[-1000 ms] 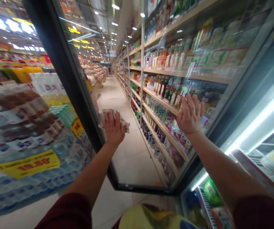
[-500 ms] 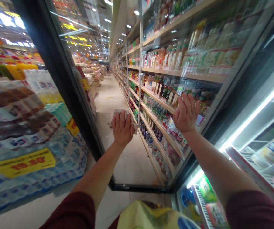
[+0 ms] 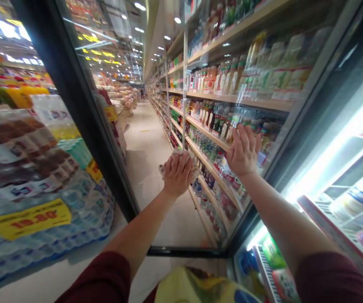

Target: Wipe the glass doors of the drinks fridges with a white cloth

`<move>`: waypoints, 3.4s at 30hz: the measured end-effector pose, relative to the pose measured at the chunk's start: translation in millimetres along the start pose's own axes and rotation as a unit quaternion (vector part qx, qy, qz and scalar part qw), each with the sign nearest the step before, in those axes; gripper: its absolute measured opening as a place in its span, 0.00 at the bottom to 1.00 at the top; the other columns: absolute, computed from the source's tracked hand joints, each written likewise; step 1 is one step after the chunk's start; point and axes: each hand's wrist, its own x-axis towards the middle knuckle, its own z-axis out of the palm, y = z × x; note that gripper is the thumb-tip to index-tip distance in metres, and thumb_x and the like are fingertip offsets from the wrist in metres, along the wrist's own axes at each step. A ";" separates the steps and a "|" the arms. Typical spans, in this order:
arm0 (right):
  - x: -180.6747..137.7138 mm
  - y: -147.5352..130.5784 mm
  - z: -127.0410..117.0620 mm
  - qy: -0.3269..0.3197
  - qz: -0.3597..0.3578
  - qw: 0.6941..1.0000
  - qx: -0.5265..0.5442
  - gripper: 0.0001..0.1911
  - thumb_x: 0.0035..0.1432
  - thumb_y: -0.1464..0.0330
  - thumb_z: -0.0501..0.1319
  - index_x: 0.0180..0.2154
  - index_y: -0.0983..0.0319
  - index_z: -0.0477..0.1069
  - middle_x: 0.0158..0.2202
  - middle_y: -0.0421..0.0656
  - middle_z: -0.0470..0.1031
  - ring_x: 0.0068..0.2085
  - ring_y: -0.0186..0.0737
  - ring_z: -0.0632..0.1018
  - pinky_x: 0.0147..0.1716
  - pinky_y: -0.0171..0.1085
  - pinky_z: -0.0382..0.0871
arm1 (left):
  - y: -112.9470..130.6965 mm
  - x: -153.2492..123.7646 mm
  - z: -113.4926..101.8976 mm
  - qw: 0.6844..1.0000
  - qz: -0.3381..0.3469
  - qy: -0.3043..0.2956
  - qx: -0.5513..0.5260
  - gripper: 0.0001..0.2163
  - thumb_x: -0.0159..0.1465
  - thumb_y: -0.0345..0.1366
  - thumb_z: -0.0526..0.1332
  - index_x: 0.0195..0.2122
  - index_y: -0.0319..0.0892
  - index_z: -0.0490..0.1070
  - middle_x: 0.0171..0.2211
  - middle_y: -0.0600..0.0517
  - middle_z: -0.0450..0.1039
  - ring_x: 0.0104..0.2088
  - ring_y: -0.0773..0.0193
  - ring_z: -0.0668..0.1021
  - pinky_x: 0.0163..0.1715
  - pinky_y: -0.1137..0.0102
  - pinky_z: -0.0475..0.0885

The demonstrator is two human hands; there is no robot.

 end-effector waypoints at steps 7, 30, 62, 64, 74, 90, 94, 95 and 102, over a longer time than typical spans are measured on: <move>-0.4 -0.7 -1.7 -0.003 -0.006 1.000 -0.019 0.30 0.66 0.68 0.49 0.67 0.62 0.66 0.69 0.48 0.65 0.73 0.46 0.60 0.74 0.51 0.43 | 17.8 -22.3 -4.1 0.990 0.124 -0.041 -0.061 0.16 0.73 0.36 0.58 0.59 0.54 0.76 0.61 0.55 0.74 0.62 0.63 0.75 0.71 0.66 0.57; -1.1 -0.8 -3.9 0.012 -0.009 1.000 -0.002 0.31 0.65 0.68 0.49 0.68 0.63 0.64 0.69 0.51 0.65 0.74 0.47 0.59 0.74 0.53 0.45 | -18.4 79.6 -33.6 0.997 -0.053 0.049 0.026 0.26 0.75 0.43 0.53 0.71 0.41 0.63 0.73 0.43 0.52 0.75 0.46 0.50 0.74 0.49 0.45; -2.7 1.1 -1.3 0.006 -0.003 1.000 -0.016 0.29 0.66 0.67 0.50 0.66 0.63 0.67 0.68 0.51 0.66 0.73 0.48 0.61 0.73 0.55 0.47 | -58.9 26.0 -36.3 0.993 -0.104 0.049 0.012 0.26 0.76 0.45 0.49 0.69 0.34 0.65 0.74 0.38 0.51 0.75 0.42 0.49 0.74 0.46 0.46; -2.3 0.8 -1.2 0.015 -0.007 1.000 -0.007 0.29 0.66 0.67 0.50 0.66 0.64 0.66 0.68 0.51 0.66 0.73 0.48 0.61 0.73 0.55 0.47 | -65.7 27.9 -37.2 0.995 -0.093 0.029 0.002 0.26 0.75 0.47 0.51 0.67 0.36 0.67 0.72 0.39 0.55 0.75 0.42 0.52 0.74 0.46 0.45; -1.0 0.7 -0.3 0.045 -0.023 0.999 0.018 0.29 0.67 0.68 0.49 0.67 0.65 0.65 0.68 0.53 0.66 0.73 0.50 0.60 0.73 0.55 0.48 | -99.5 50.9 -62.8 0.971 -0.239 0.033 0.004 0.31 0.75 0.47 0.46 0.74 0.34 0.53 0.76 0.38 0.41 0.76 0.46 0.41 0.74 0.45 0.39; 1.8 -0.7 -0.1 0.065 -0.046 0.997 -0.022 0.31 0.66 0.69 0.50 0.69 0.65 0.61 0.67 0.51 0.67 0.73 0.46 0.61 0.74 0.51 0.47 | -123.7 18.8 -67.0 0.966 -0.256 0.010 -0.030 0.34 0.72 0.52 0.49 0.73 0.33 0.56 0.76 0.40 0.42 0.75 0.36 0.43 0.74 0.41 0.42; 0.8 0.4 2.2 0.025 -0.026 0.999 -0.030 0.32 0.65 0.68 0.50 0.70 0.64 0.60 0.68 0.50 0.65 0.73 0.48 0.60 0.74 0.53 0.45 | -148.9 62.1 -79.7 0.975 -0.219 0.038 -0.009 0.38 0.73 0.55 0.43 0.74 0.29 0.52 0.76 0.40 0.39 0.76 0.40 0.42 0.74 0.43 0.42; 0.5 0.9 2.7 0.015 -0.020 0.999 -0.025 0.32 0.65 0.68 0.50 0.70 0.63 0.60 0.69 0.51 0.65 0.73 0.48 0.59 0.74 0.54 0.45 | -156.1 80.1 -84.1 0.976 -0.213 0.044 -0.003 0.38 0.74 0.55 0.41 0.75 0.30 0.49 0.77 0.41 0.37 0.76 0.43 0.41 0.74 0.44 0.41; 1.9 -0.1 1.4 0.050 -0.038 0.998 0.027 0.32 0.67 0.69 0.50 0.71 0.64 0.59 0.69 0.52 0.65 0.74 0.47 0.59 0.74 0.53 0.44 | -145.0 121.1 -84.6 0.975 -0.210 0.071 -0.010 0.38 0.75 0.55 0.41 0.74 0.28 0.49 0.76 0.37 0.39 0.76 0.43 0.42 0.72 0.41 0.40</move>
